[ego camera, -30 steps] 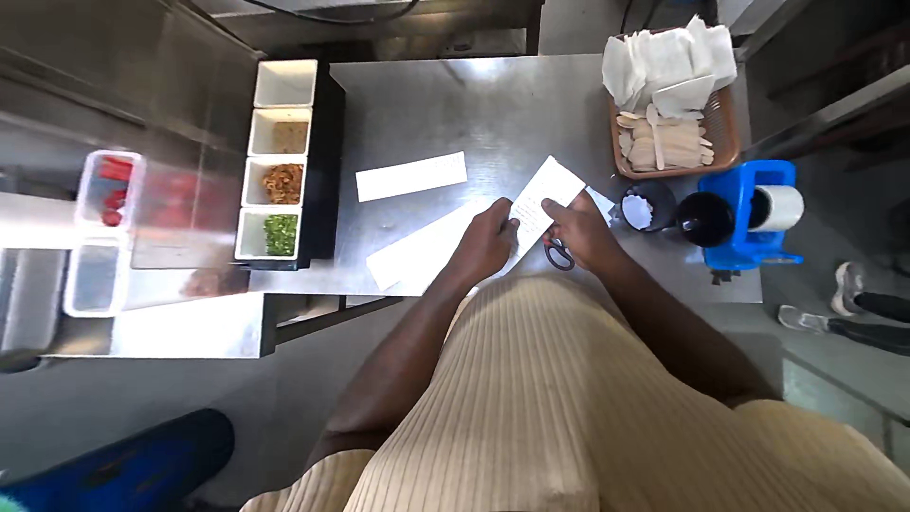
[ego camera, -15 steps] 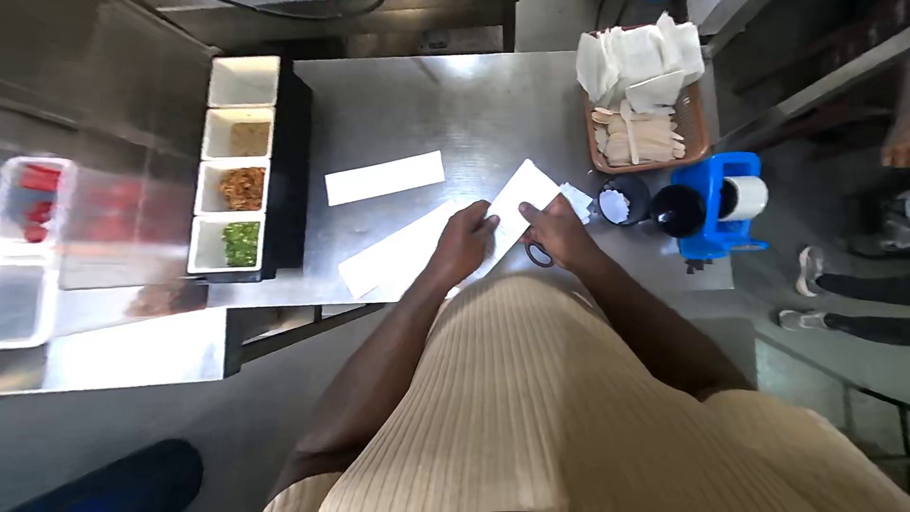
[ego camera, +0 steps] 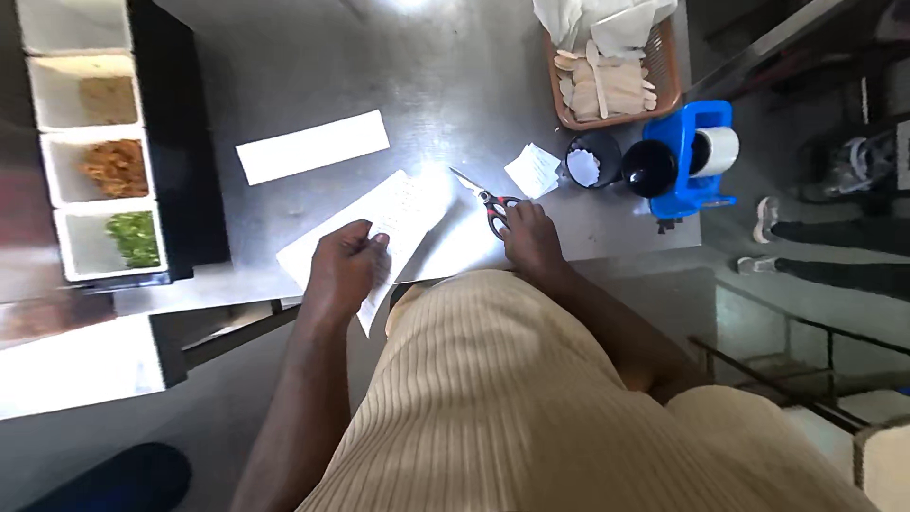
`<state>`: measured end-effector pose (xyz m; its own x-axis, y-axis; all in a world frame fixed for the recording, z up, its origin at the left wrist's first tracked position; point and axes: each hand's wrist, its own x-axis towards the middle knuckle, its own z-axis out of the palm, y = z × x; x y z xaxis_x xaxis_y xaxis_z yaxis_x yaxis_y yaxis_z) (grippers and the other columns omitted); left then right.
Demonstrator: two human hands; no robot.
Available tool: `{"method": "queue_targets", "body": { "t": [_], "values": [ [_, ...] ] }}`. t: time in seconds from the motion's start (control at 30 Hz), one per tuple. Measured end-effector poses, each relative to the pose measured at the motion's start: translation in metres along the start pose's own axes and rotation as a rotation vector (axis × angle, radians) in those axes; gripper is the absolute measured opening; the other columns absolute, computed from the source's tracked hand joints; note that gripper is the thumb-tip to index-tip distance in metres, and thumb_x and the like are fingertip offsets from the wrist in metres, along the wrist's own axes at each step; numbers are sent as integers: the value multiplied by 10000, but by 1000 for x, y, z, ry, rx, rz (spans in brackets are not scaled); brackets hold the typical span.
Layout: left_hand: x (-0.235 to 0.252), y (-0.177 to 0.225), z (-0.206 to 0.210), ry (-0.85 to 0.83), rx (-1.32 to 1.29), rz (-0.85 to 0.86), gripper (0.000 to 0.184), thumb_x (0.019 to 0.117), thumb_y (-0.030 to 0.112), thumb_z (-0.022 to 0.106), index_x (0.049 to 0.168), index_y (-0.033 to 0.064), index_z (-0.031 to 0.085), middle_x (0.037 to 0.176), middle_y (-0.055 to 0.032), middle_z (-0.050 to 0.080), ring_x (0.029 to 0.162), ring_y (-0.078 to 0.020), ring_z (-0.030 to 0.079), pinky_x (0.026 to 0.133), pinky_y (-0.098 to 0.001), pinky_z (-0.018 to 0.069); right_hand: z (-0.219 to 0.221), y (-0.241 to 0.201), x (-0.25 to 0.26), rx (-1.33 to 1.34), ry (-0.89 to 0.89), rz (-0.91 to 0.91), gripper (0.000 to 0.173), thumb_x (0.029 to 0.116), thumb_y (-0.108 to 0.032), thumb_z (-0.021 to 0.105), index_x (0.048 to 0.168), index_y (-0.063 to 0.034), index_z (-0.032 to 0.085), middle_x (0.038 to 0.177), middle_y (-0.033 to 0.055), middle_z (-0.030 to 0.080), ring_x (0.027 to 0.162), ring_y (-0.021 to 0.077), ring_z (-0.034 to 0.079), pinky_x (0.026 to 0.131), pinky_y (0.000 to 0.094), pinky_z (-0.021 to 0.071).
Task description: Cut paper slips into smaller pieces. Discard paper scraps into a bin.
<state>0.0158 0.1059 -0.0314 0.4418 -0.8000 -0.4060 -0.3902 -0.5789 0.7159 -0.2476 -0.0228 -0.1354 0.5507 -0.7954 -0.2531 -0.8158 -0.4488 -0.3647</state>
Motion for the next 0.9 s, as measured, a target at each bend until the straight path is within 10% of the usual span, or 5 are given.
{"method": "queue_targets", "body": {
  "t": [0.4, 0.53, 0.77, 0.9],
  "values": [
    [-4, 3, -8, -108, -14, 121, 175, 1039, 185, 613, 922, 86, 696, 734, -49, 638, 605, -155, 588, 559, -369, 513, -6, -30, 14, -141, -48, 130, 261, 918, -208, 679, 1063, 6, 710, 1062, 235, 659, 1029, 417, 644, 825, 578, 536],
    [-3, 3, -18, -165, -41, 190, 202, 1046, 194, 601, 903, 94, 703, 733, -35, 637, 615, -144, 586, 568, -361, 505, -6, -7, -10, 391, -250, 257, 282, 915, -339, 705, 972, -66, 745, 947, 144, 708, 916, 321, 686, 809, 594, 559],
    [-3, -3, -15, -234, -160, 194, 232, 1044, 186, 594, 864, 82, 695, 713, -38, 626, 593, -141, 568, 545, -337, 483, -24, 7, -133, 1271, -396, 350, 284, 982, -108, 593, 1257, -38, 615, 1065, 128, 693, 894, 204, 674, 797, 389, 580],
    [6, 5, -3, -266, -149, 199, 240, 1051, 195, 581, 863, 82, 679, 692, -40, 611, 573, -140, 557, 531, -336, 473, -33, 5, -161, 1531, -362, 336, 621, 856, -481, 772, 1306, -116, 549, 1055, 48, 650, 920, 178, 677, 828, 394, 609]
  ]
}}
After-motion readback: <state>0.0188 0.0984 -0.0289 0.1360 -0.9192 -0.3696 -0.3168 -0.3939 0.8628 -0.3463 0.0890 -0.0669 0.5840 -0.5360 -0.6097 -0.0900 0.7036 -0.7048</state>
